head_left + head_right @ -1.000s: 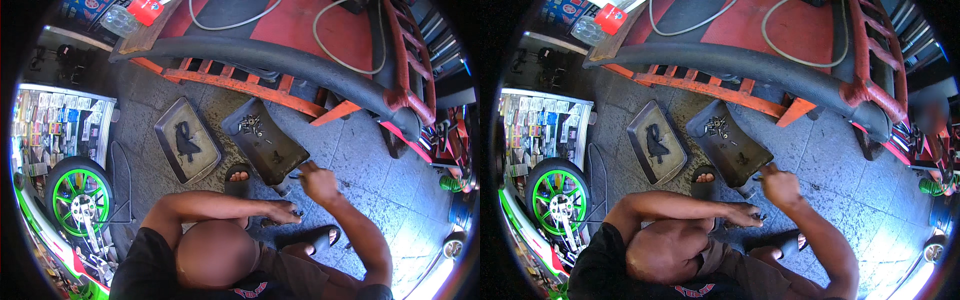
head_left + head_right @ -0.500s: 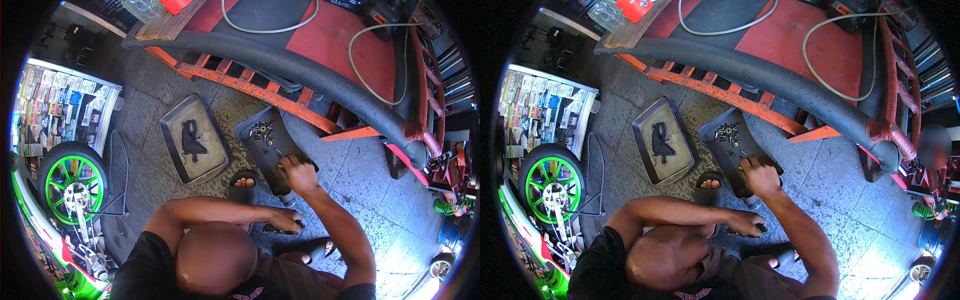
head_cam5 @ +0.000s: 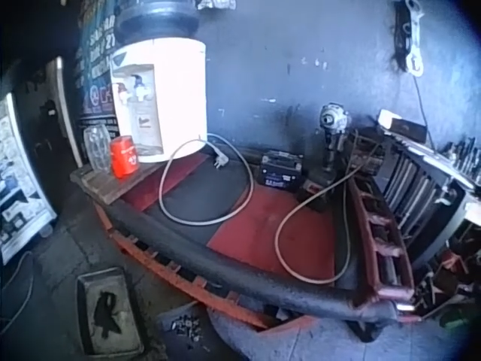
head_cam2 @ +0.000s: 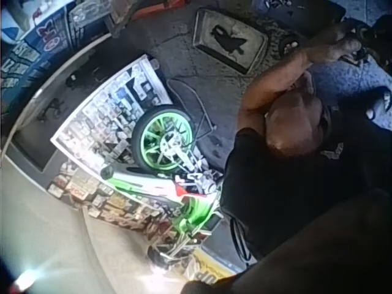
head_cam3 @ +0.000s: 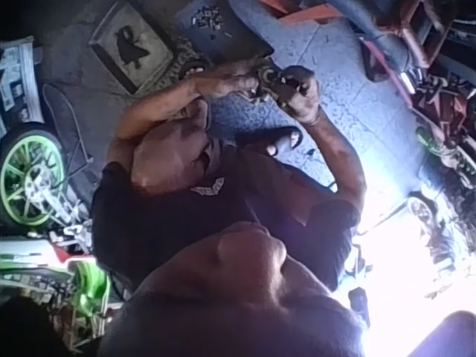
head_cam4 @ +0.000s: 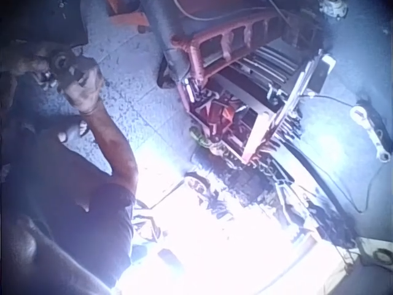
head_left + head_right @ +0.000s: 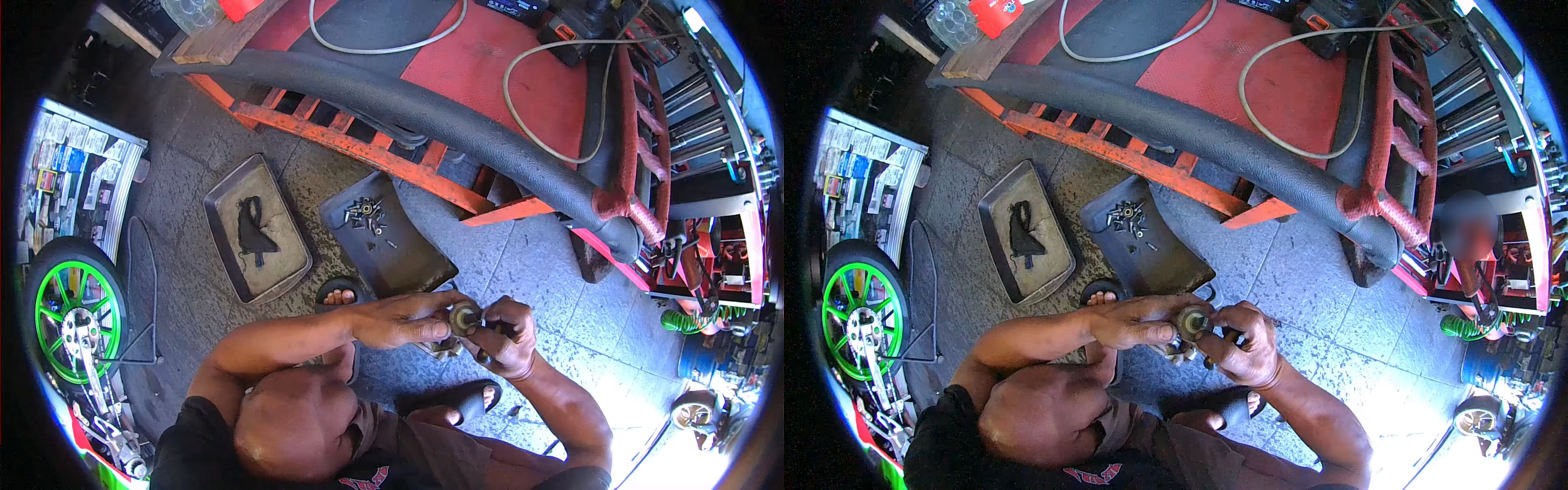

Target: Cleaning and inspecting a motorcycle mechanical component, likely a brake cylinder or carburetor part.

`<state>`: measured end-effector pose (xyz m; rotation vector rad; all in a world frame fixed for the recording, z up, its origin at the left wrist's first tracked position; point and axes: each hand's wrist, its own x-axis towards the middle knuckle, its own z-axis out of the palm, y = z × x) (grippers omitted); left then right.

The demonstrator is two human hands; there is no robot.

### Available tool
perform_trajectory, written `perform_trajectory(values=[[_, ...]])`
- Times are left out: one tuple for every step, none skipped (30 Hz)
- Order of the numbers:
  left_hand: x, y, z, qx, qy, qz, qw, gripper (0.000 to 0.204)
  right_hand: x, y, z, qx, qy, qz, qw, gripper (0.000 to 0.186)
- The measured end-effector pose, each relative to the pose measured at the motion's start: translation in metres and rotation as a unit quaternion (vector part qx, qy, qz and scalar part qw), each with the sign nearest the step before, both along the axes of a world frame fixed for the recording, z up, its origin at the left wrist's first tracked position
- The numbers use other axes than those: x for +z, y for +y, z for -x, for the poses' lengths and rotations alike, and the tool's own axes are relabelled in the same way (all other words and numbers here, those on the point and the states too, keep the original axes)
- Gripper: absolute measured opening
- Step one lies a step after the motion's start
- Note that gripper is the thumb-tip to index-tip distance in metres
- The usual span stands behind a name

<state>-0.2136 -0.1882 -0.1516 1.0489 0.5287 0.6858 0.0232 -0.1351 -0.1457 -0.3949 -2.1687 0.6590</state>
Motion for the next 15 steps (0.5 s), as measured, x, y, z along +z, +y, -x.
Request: perform_trajectory(values=[[0.006,0.0,-0.002,0.009,0.003,-0.011,1.0,0.059,0.0,-0.004,-0.001,0.002,0.005,0.012,1.0,0.031],[0.012,-0.001,-0.004,0.019,0.013,-0.03,0.999,0.06,0.0,-0.006,-0.003,0.001,0.01,0.021,1.0,0.032],[0.017,-0.001,-0.006,0.024,0.019,-0.023,0.999,0.058,0.0,-0.009,-0.004,-0.001,0.009,0.037,0.999,0.035],[0.022,-0.002,-0.007,0.03,0.032,-0.026,0.999,0.056,0.001,-0.01,-0.006,-0.004,0.001,0.029,1.0,0.035],[0.027,-0.001,-0.008,0.036,0.046,-0.029,0.998,0.055,0.002,-0.011,-0.007,-0.013,-0.003,0.021,1.0,0.036],[0.031,0.0,-0.008,0.04,0.07,-0.052,0.995,0.053,0.003,-0.011,-0.008,-0.02,-0.009,0.014,1.0,0.037],[0.035,0.001,-0.009,0.044,0.093,-0.075,0.992,0.051,0.004,-0.01,-0.009,-0.026,-0.01,0.001,1.0,0.036],[0.039,0.001,-0.009,0.048,0.122,-0.095,0.987,0.049,0.005,-0.01,-0.01,-0.024,-0.013,-0.001,1.0,0.036],[0.044,0.001,-0.009,0.051,0.141,-0.088,0.985,0.049,0.006,-0.009,-0.01,-0.016,-0.017,-0.006,1.0,0.035],[0.049,0.0,-0.009,0.053,0.166,-0.079,0.981,0.048,0.007,-0.009,-0.011,-0.01,-0.025,-0.012,1.0,0.034],[0.053,-0.001,-0.008,0.049,0.19,-0.066,0.978,0.048,0.008,-0.01,-0.012,-0.004,-0.019,-0.004,1.0,0.035],[0.057,-0.002,-0.007,0.053,0.229,-0.092,0.968,0.049,0.01,-0.011,-0.013,0.001,-0.017,0.001,1.0,0.037],[0.061,-0.003,-0.006,0.051,0.268,-0.115,0.955,0.049,0.013,-0.013,-0.014,0.0,-0.018,0.015,1.0,0.04],[0.064,-0.003,-0.004,0.058,0.296,-0.151,0.941,0.05,0.016,-0.017,-0.015,-0.025,-0.01,0.048,0.999,0.041],[0.065,-0.002,-0.005,0.071,0.321,-0.171,0.929,0.052,0.02,-0.021,-0.017,-0.056,-0.006,0.088,0.995,0.042]])
